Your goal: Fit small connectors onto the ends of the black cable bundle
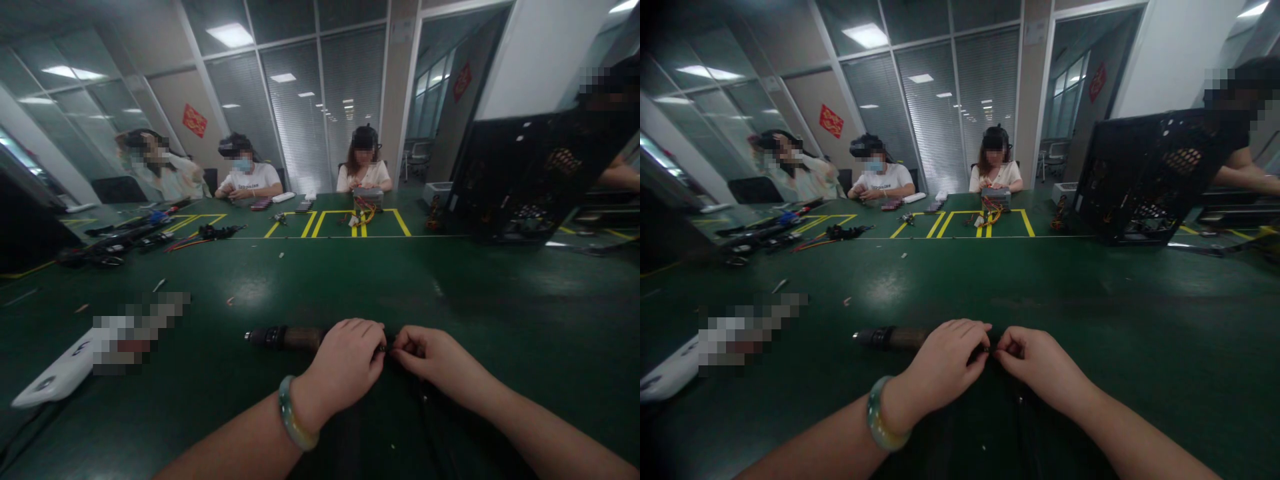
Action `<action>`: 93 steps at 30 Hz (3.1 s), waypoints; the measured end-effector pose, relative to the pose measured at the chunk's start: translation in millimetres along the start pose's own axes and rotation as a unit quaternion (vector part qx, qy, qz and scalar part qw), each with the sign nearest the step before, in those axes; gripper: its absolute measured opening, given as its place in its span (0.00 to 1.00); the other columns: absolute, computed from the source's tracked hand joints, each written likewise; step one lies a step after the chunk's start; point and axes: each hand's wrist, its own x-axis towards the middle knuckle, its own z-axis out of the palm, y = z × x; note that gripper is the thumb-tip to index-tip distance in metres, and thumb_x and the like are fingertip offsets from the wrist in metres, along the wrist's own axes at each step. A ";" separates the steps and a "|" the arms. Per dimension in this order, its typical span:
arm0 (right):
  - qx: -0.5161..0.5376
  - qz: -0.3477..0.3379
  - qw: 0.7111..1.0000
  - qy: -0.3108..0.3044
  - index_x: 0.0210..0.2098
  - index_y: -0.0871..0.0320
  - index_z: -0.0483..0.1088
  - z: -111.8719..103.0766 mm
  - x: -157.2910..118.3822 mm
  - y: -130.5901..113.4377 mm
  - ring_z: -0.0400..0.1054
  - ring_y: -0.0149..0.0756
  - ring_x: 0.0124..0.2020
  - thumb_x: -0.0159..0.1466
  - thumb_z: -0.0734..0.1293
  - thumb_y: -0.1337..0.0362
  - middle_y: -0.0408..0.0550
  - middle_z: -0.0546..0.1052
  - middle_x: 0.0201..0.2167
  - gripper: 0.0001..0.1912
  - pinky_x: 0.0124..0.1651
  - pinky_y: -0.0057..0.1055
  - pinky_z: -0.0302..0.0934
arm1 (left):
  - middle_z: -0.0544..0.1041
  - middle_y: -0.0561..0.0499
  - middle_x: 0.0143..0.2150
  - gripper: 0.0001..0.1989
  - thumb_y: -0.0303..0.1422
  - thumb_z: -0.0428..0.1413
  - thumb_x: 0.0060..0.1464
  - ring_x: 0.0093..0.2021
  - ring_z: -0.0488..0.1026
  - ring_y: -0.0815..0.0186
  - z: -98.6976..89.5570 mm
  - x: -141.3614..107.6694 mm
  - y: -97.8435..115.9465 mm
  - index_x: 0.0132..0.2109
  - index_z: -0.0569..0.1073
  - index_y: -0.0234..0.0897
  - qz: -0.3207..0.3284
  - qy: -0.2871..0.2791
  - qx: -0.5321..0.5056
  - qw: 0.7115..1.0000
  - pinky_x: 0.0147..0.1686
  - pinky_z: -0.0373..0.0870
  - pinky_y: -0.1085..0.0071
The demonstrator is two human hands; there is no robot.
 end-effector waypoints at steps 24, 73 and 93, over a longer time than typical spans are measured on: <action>-0.008 -0.002 1.000 0.008 0.32 0.57 0.71 -1.9 -0.1 -3.8 0.66 0.31 0.26 0.63 0.64 0.60 0.40 0.74 0.26 0.08 0.27 0.23 0.56 | 0.73 0.50 0.50 0.07 0.28 0.56 0.56 0.50 0.70 0.60 0.6 -0.5 -0.5 0.42 0.69 0.38 0.004 0.005 -0.003 1.000 0.53 0.64 0.60; -0.018 0.000 1.000 0.002 0.33 0.56 0.71 -2.3 -1.7 -5.1 0.68 0.32 0.28 0.63 0.64 0.59 0.41 0.75 0.27 0.08 0.28 0.24 0.57 | 0.74 0.51 0.45 0.08 0.28 0.56 0.56 0.46 0.71 0.60 1.1 0.7 -1.9 0.43 0.68 0.39 0.001 -0.012 0.007 1.000 0.49 0.66 0.62; -0.012 -0.008 1.000 -0.001 0.33 0.56 0.71 -0.6 -0.6 -2.7 0.68 0.32 0.28 0.64 0.64 0.59 0.41 0.75 0.27 0.08 0.28 0.23 0.56 | 0.73 0.51 0.50 0.10 0.28 0.57 0.55 0.49 0.70 0.61 1.6 0.5 -3.5 0.45 0.68 0.40 -0.003 -0.008 -0.006 1.000 0.51 0.65 0.61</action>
